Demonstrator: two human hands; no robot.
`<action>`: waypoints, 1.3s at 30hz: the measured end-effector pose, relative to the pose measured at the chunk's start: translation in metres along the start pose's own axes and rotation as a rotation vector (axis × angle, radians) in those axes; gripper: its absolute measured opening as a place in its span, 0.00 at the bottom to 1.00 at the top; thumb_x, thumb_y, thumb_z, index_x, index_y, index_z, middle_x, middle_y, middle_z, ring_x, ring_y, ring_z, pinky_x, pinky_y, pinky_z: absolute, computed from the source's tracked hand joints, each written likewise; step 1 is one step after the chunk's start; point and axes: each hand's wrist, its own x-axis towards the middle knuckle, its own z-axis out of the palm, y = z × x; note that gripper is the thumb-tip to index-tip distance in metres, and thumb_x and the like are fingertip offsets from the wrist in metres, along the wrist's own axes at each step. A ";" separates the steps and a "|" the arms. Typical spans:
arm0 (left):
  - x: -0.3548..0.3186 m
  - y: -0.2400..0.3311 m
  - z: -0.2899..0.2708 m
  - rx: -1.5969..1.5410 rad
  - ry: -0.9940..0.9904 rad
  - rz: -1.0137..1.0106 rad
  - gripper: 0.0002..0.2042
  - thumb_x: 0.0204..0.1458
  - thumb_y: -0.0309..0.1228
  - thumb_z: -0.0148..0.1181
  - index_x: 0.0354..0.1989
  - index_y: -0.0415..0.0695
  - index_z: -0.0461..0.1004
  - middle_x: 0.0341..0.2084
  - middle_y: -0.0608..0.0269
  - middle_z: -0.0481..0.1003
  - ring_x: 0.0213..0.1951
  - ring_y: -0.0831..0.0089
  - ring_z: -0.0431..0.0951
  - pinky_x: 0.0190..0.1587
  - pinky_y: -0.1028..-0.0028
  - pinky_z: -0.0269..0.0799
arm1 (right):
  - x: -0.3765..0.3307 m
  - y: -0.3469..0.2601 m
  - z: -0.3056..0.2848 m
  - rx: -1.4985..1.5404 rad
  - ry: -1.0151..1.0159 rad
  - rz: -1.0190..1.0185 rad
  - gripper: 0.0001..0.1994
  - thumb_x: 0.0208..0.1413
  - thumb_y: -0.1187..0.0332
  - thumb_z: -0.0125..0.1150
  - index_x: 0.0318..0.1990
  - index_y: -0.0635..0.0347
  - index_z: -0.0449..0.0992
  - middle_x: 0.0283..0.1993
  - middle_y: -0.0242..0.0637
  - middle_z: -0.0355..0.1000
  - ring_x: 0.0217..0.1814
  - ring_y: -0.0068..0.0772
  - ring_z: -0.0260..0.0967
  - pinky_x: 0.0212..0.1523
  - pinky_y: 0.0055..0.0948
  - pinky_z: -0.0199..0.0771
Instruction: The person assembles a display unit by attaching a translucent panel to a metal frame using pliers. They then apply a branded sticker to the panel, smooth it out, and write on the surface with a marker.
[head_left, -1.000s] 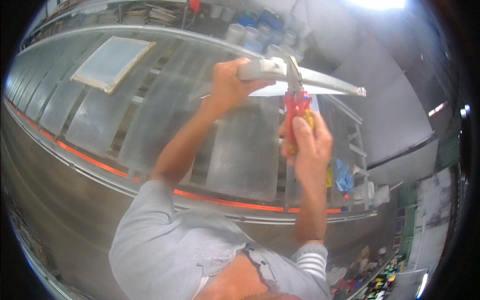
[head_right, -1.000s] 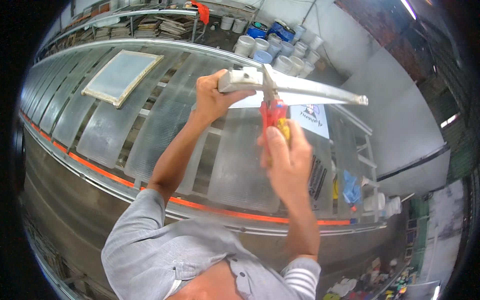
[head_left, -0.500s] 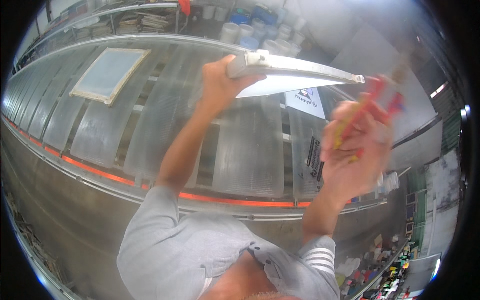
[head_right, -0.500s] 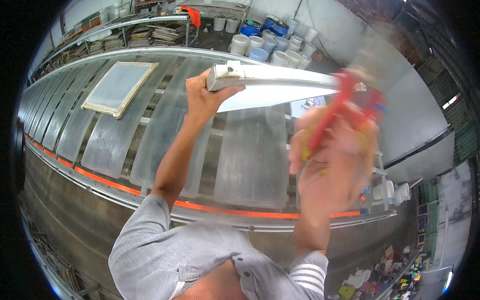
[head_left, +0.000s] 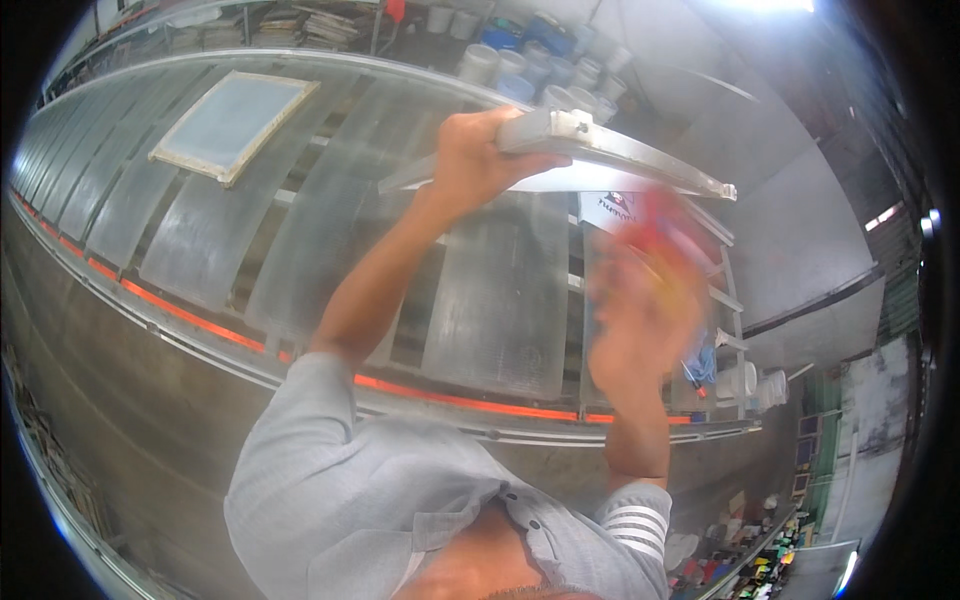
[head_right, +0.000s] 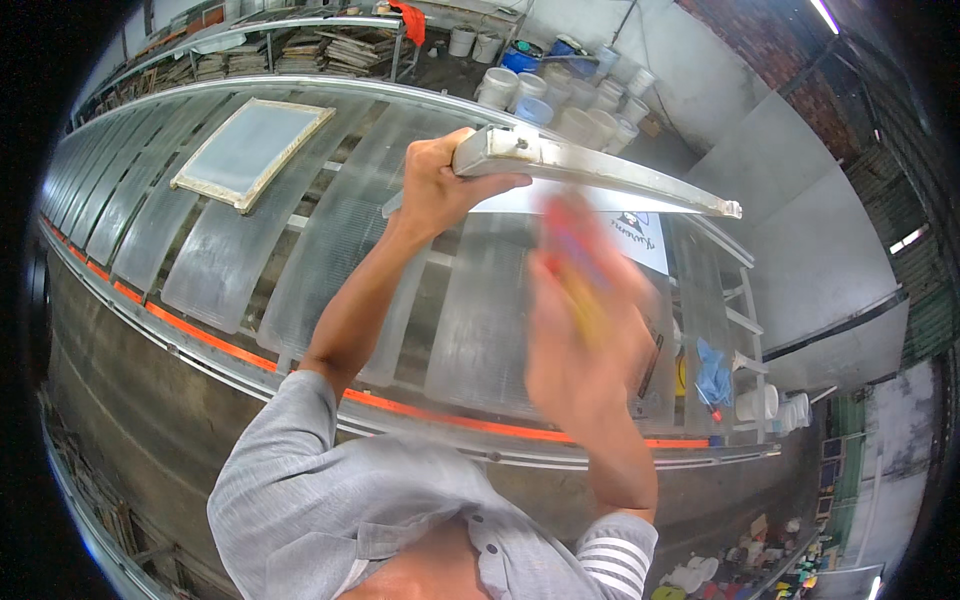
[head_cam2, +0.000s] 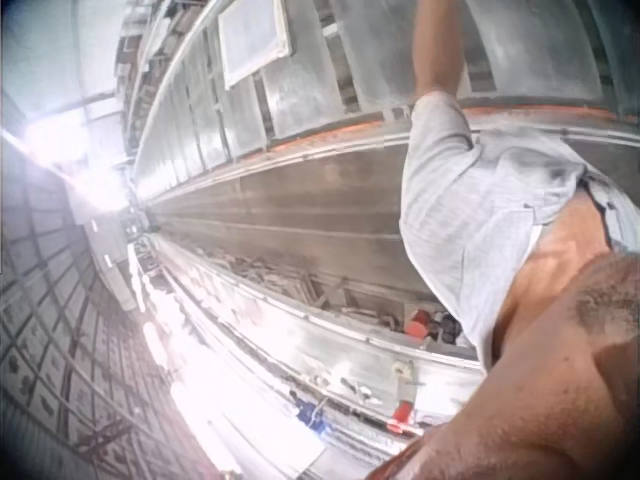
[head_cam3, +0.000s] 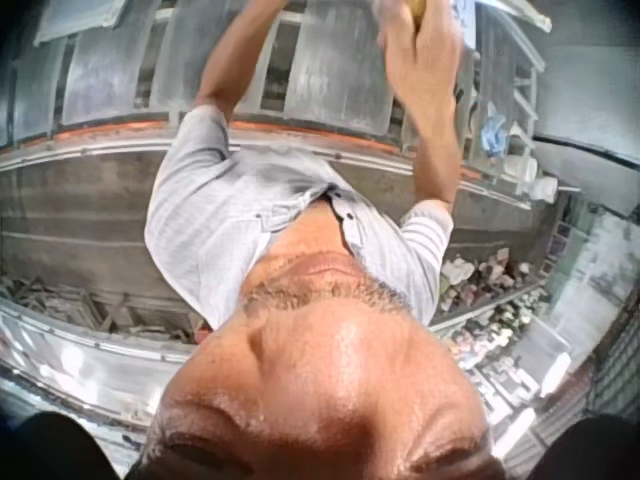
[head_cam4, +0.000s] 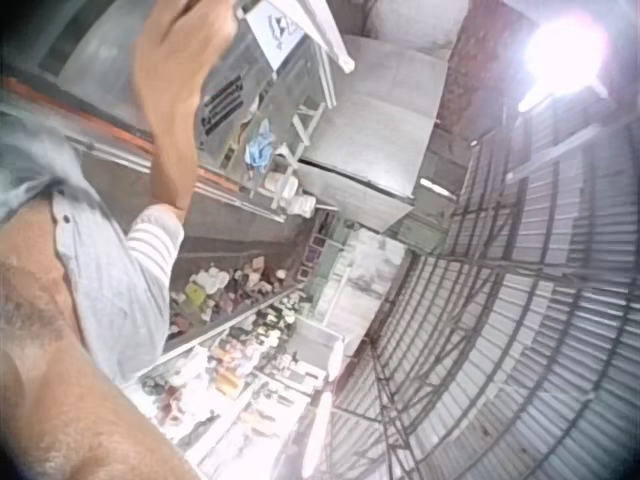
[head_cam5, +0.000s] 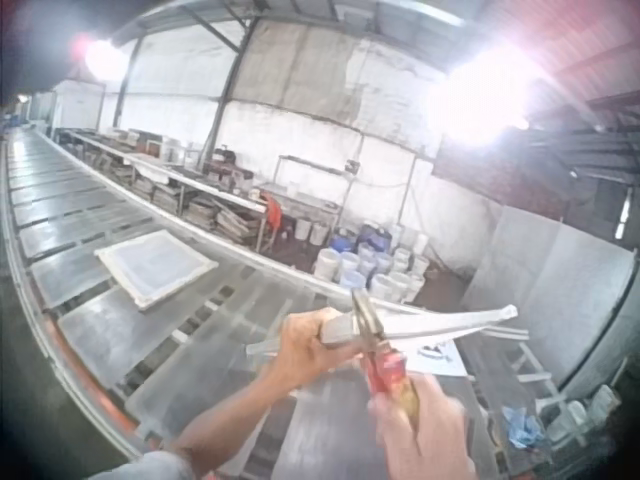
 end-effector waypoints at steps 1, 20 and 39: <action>-0.004 -0.002 -0.002 0.022 -0.016 -0.039 0.16 0.38 0.34 0.79 0.34 0.41 0.82 0.23 0.63 0.81 0.23 0.80 0.77 0.28 0.76 0.72 | -0.004 -0.001 0.002 -0.101 -0.011 0.069 0.19 0.63 0.58 0.53 0.54 0.62 0.71 0.36 0.47 0.69 0.20 0.27 0.63 0.17 0.20 0.62; 0.002 -0.017 0.002 0.248 -0.029 -0.026 0.18 0.36 0.42 0.79 0.32 0.44 0.82 0.25 0.59 0.81 0.25 0.65 0.81 0.29 0.72 0.75 | 0.005 -0.014 0.006 0.283 0.182 0.113 0.12 0.63 0.65 0.50 0.43 0.67 0.72 0.30 0.37 0.73 0.16 0.21 0.62 0.15 0.20 0.57; 0.002 -0.027 0.002 0.275 0.023 -0.008 0.22 0.35 0.45 0.79 0.33 0.42 0.82 0.25 0.58 0.82 0.26 0.64 0.82 0.30 0.71 0.77 | 0.013 -0.002 0.012 0.010 -0.028 0.296 0.16 0.63 0.60 0.53 0.45 0.66 0.72 0.38 0.39 0.73 0.25 0.25 0.69 0.22 0.23 0.66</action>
